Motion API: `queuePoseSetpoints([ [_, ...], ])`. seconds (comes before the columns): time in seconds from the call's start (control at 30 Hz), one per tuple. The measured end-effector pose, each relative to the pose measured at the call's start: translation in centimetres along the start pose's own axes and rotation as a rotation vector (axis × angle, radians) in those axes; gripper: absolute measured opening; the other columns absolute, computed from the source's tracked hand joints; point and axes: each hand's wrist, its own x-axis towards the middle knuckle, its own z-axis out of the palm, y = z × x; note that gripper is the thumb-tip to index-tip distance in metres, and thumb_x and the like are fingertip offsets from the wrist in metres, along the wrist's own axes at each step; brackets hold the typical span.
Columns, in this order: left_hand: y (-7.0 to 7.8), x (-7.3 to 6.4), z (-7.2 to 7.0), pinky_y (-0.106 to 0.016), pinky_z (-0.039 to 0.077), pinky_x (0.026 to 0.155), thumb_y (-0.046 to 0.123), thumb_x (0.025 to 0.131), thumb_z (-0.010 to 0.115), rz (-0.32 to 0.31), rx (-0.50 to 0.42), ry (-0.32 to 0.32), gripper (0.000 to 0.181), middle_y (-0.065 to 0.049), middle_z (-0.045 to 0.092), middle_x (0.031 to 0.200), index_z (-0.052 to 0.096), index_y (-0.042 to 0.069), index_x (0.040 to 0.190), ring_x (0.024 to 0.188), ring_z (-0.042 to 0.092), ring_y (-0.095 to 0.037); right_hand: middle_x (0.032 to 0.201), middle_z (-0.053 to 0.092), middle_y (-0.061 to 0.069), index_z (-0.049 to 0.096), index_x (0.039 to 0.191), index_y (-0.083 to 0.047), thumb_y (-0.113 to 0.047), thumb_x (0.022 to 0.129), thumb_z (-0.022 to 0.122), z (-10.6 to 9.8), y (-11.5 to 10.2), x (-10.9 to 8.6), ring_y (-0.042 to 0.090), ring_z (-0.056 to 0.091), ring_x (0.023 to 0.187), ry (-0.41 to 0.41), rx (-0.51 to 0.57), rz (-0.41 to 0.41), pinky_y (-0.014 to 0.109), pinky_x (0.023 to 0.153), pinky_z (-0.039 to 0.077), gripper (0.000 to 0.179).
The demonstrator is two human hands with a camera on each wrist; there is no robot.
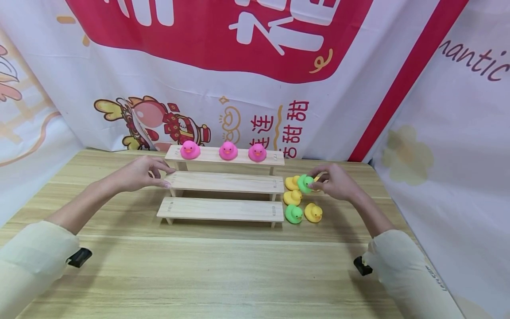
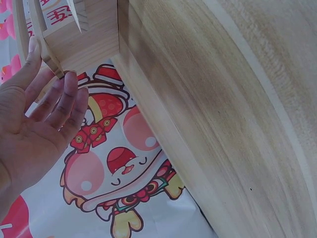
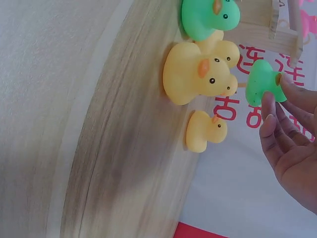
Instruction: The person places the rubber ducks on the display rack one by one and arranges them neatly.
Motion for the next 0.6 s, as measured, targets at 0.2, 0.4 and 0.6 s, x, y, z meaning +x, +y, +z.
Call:
queuePoseSetpoints([
  [0.2,0.0,0.0,0.0,-0.031,0.055,0.065,0.012,0.085,0.086,0.004,0.0,0.001,0.044,-0.021,0.07,0.117,0.072,-0.007,0.122,0.074,0.066,-0.018,0.115,0.07,0.021,0.073,0.117,0.004,-0.004,0.092,0.078,0.0,-0.6,0.0,0.029,0.071,0.089,0.006,0.0,0.012,0.037,0.065,0.06,0.027],
  [0.4,-0.1,0.0,0.1,-0.032,0.056,0.067,0.012,0.085,0.086,0.006,0.002,0.001,0.044,-0.02,0.07,0.116,0.072,-0.006,0.123,0.076,0.066,-0.018,0.117,0.07,0.02,0.073,0.118,0.003,-0.007,0.092,0.078,0.0,-1.2,-0.2,0.029,0.07,0.092,-0.003,-0.004,0.026,0.039,0.07,0.061,0.028],
  [0.6,-0.1,0.1,0.1,-0.032,0.056,0.068,0.012,0.086,0.086,0.001,0.002,0.0,0.044,-0.022,0.069,0.119,0.072,-0.007,0.123,0.078,0.067,-0.018,0.115,0.071,0.018,0.073,0.117,0.002,-0.01,0.093,0.079,0.0,-1.7,-0.3,0.028,0.069,0.092,0.01,-0.005,0.01,0.033,0.071,0.06,0.028],
])
